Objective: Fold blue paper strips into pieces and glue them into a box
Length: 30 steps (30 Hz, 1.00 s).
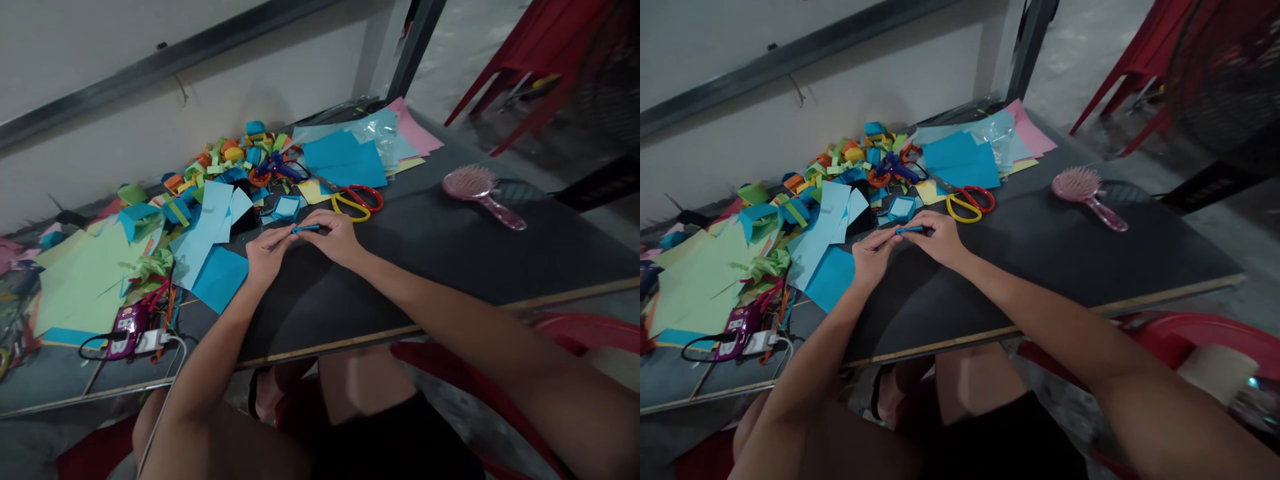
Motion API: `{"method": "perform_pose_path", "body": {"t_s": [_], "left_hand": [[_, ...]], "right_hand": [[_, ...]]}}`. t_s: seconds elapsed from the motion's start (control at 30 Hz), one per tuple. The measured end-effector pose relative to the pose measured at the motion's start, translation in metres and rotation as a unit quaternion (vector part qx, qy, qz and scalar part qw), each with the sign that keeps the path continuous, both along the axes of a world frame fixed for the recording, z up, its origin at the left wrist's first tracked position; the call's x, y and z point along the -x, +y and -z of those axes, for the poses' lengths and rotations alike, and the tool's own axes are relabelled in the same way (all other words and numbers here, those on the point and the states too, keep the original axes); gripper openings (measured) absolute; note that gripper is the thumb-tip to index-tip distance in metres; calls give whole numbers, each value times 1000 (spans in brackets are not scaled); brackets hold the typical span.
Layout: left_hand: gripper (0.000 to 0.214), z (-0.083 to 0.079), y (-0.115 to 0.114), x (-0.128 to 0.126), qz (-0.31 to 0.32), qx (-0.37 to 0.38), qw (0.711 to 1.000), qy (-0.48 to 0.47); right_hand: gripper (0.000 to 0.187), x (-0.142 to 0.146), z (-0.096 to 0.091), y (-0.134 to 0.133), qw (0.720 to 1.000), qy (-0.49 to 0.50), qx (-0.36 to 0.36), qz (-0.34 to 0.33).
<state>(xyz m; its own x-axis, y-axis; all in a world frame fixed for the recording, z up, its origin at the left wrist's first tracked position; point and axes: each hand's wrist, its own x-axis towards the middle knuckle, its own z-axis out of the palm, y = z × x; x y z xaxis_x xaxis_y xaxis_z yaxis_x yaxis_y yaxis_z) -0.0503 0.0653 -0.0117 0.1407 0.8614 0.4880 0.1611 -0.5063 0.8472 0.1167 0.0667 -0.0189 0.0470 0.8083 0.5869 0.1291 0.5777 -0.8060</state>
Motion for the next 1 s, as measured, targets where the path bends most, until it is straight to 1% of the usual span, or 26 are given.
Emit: {"method": "perform_pose_path", "body": {"t_s": [0.17,0.37,0.53,0.63,0.7,0.77,0.83,1.0], "left_hand": [[26,3,0,0,-9,32,999,18],[22,-4,5,6,41,-3,997,65],[18,-8,2,5,41,6,998,43],[17,-7,0,2,38,15,999,18],[17,-4,0,2,37,15,999,13],[17,-2,0,3,33,15,999,21],[18,-1,1,4,18,23,999,31],[28,-1,1,1,-27,78,997,4]], "right_hand": [[16,-2,-1,-1,1000,-25,-8,12],[15,-8,0,-3,998,-50,-35,0],[18,-8,-4,-3,998,-48,-29,-17],[20,-10,-6,-2,998,-50,-23,-20],[19,-13,-6,0,997,-60,-26,-40],[18,-16,-5,0,994,-78,-28,-69],[18,-18,-5,0,992,-95,-30,-83],[24,-13,-9,-4,993,-107,-41,-36]]}}
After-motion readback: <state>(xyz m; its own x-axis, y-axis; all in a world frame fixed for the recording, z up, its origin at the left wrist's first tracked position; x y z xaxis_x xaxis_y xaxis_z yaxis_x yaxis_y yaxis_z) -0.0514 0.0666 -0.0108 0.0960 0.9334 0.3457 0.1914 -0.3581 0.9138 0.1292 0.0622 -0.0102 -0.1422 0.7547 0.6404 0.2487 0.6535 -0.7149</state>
